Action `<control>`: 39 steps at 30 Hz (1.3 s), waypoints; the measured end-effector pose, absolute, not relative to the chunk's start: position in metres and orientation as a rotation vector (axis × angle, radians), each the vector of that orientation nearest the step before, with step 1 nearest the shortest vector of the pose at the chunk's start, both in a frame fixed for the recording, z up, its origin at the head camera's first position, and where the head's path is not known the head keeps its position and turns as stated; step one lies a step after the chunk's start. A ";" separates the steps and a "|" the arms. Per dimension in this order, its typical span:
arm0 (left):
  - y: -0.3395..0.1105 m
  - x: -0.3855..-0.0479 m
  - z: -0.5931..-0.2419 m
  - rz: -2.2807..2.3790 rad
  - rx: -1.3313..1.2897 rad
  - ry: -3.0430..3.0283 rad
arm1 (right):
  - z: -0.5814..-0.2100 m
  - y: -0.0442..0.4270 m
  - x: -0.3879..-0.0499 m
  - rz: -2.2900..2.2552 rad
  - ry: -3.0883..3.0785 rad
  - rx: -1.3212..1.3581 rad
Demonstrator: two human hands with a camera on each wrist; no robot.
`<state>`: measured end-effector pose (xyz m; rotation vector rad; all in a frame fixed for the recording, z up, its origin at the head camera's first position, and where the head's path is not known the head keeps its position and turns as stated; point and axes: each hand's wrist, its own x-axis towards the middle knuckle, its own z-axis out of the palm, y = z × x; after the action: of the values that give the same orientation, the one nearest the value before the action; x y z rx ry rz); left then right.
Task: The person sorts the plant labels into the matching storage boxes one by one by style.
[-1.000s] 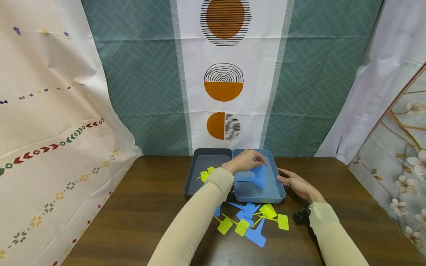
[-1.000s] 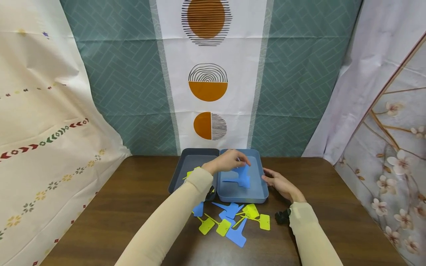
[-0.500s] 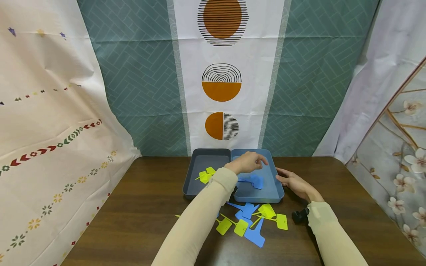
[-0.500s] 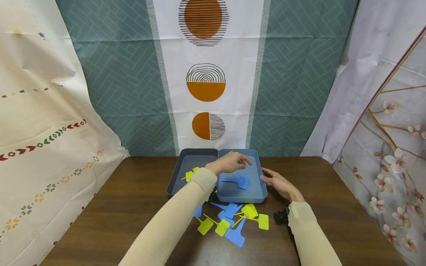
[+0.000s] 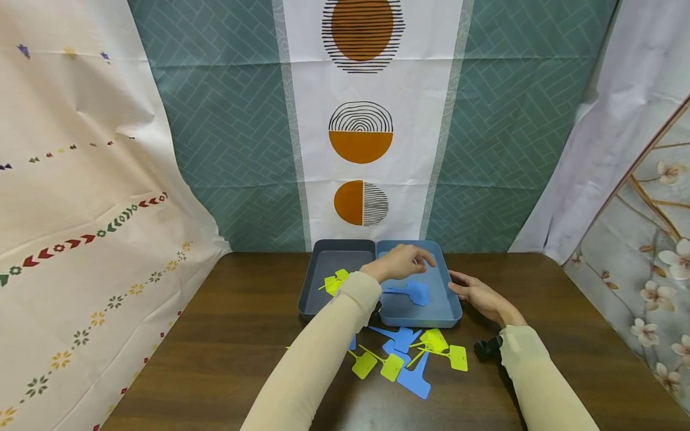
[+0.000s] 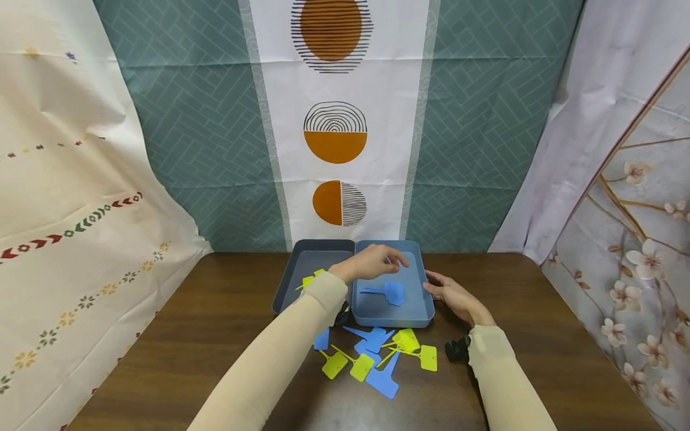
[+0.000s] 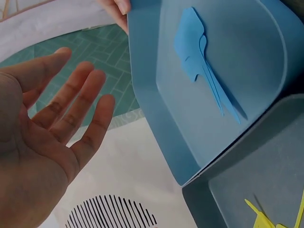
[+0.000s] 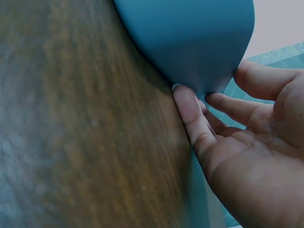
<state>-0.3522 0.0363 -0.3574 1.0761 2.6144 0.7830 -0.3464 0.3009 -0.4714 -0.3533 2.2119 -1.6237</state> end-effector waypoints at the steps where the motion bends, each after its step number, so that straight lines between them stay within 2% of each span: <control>1: 0.035 -0.352 -0.358 0.790 1.079 2.614 | -0.472 0.301 -0.347 -1.623 2.214 -0.355; 20: -0.015 -0.336 -0.359 0.901 1.104 2.623 | -0.473 0.301 -0.350 -1.613 2.216 -0.368; 39: -0.084 -0.297 -0.371 1.004 1.111 2.636 | -0.475 0.302 -0.350 -1.598 2.222 -0.373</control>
<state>-0.2972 -0.0843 -0.3711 1.1111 2.6365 1.0035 -0.3504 0.3024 -0.4755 -0.3732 2.2216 -1.5981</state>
